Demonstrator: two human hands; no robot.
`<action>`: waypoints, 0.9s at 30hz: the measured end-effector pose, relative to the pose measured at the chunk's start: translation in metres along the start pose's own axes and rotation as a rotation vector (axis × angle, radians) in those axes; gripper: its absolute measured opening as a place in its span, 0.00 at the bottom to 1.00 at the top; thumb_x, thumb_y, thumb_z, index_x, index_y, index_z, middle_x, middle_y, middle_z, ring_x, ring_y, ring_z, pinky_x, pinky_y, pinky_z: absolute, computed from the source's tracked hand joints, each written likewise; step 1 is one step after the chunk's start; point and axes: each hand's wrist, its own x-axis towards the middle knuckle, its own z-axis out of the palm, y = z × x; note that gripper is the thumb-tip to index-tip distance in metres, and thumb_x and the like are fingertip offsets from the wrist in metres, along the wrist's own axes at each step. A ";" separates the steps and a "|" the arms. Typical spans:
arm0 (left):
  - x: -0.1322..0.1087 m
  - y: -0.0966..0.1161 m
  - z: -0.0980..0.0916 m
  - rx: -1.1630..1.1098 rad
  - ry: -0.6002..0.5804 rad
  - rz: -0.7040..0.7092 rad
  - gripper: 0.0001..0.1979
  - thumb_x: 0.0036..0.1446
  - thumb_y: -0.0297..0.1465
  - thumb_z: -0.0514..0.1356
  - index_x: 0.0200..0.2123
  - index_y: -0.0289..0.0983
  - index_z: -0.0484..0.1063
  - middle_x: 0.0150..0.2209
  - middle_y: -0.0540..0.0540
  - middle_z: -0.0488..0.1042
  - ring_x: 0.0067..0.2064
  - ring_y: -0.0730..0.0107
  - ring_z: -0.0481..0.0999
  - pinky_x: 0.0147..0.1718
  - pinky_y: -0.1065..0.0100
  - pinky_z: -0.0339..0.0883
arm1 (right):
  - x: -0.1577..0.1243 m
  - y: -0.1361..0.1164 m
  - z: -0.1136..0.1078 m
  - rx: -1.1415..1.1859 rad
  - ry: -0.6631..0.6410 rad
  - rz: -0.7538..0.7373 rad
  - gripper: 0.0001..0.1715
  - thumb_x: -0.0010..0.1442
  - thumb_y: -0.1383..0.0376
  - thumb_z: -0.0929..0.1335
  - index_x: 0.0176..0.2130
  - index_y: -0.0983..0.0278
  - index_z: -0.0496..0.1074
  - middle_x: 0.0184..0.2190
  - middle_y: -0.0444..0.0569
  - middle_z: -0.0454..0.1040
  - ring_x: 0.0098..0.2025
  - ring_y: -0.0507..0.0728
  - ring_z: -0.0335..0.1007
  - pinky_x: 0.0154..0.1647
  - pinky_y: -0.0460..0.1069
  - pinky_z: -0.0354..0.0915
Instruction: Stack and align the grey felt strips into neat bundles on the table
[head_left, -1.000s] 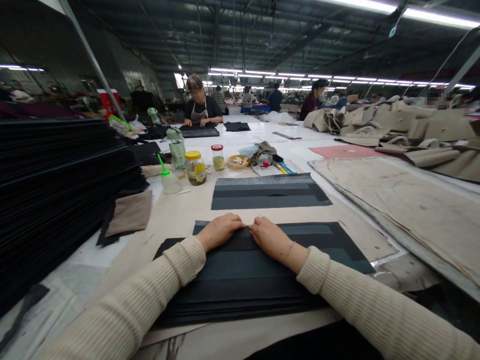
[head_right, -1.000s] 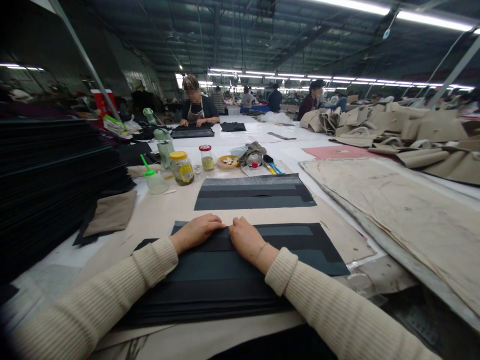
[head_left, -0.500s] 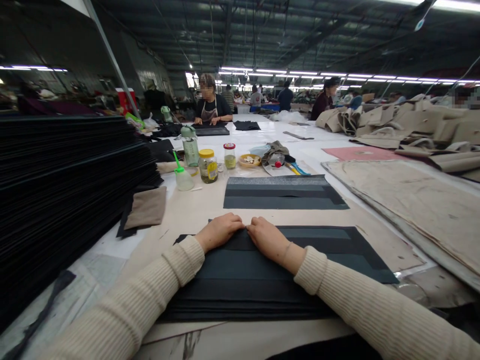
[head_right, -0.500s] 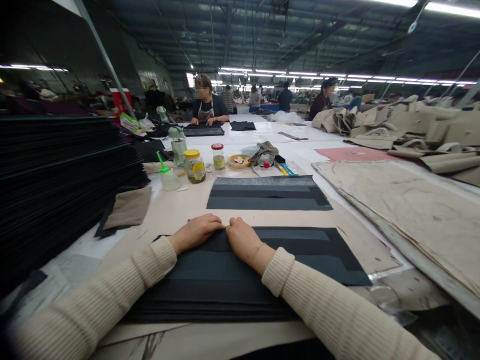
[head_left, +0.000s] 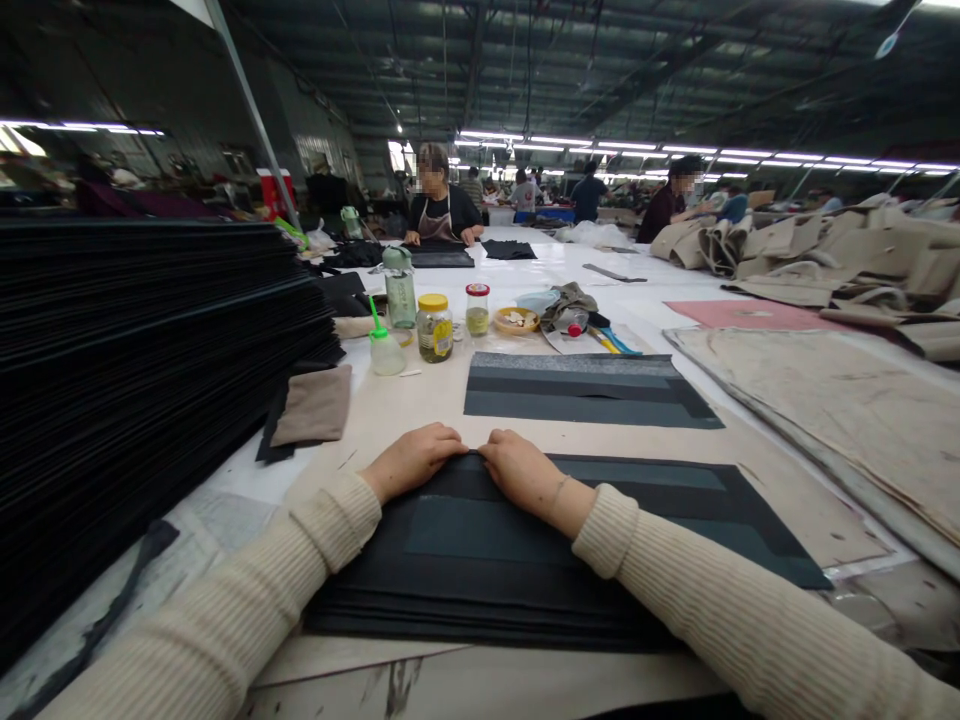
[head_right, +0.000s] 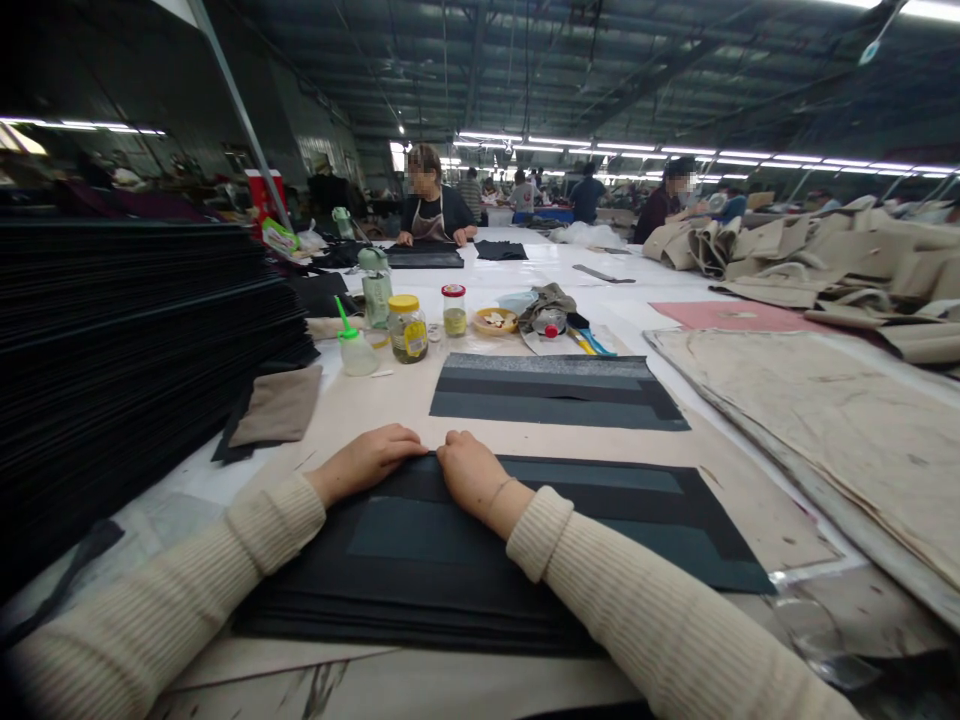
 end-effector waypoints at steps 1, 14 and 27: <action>0.000 0.000 -0.001 0.008 -0.003 0.004 0.15 0.56 0.22 0.48 0.41 0.36 0.71 0.39 0.45 0.73 0.41 0.70 0.69 0.43 0.70 0.64 | 0.003 -0.003 0.002 -0.014 0.003 -0.012 0.16 0.59 0.73 0.58 0.40 0.70 0.71 0.36 0.55 0.68 0.39 0.56 0.62 0.42 0.48 0.59; -0.024 -0.020 -0.006 -0.011 0.016 0.000 0.16 0.56 0.21 0.48 0.43 0.37 0.71 0.40 0.45 0.73 0.42 0.70 0.69 0.44 0.70 0.63 | 0.018 -0.011 0.003 -0.015 -0.015 -0.054 0.15 0.60 0.72 0.58 0.38 0.69 0.71 0.35 0.54 0.68 0.39 0.55 0.62 0.42 0.48 0.59; -0.038 -0.028 -0.020 -0.121 -0.041 -0.120 0.15 0.54 0.22 0.50 0.39 0.39 0.73 0.41 0.47 0.73 0.43 0.70 0.69 0.46 0.68 0.62 | 0.023 -0.011 0.013 0.088 0.100 0.021 0.11 0.59 0.63 0.62 0.40 0.66 0.69 0.37 0.52 0.66 0.43 0.56 0.60 0.44 0.50 0.58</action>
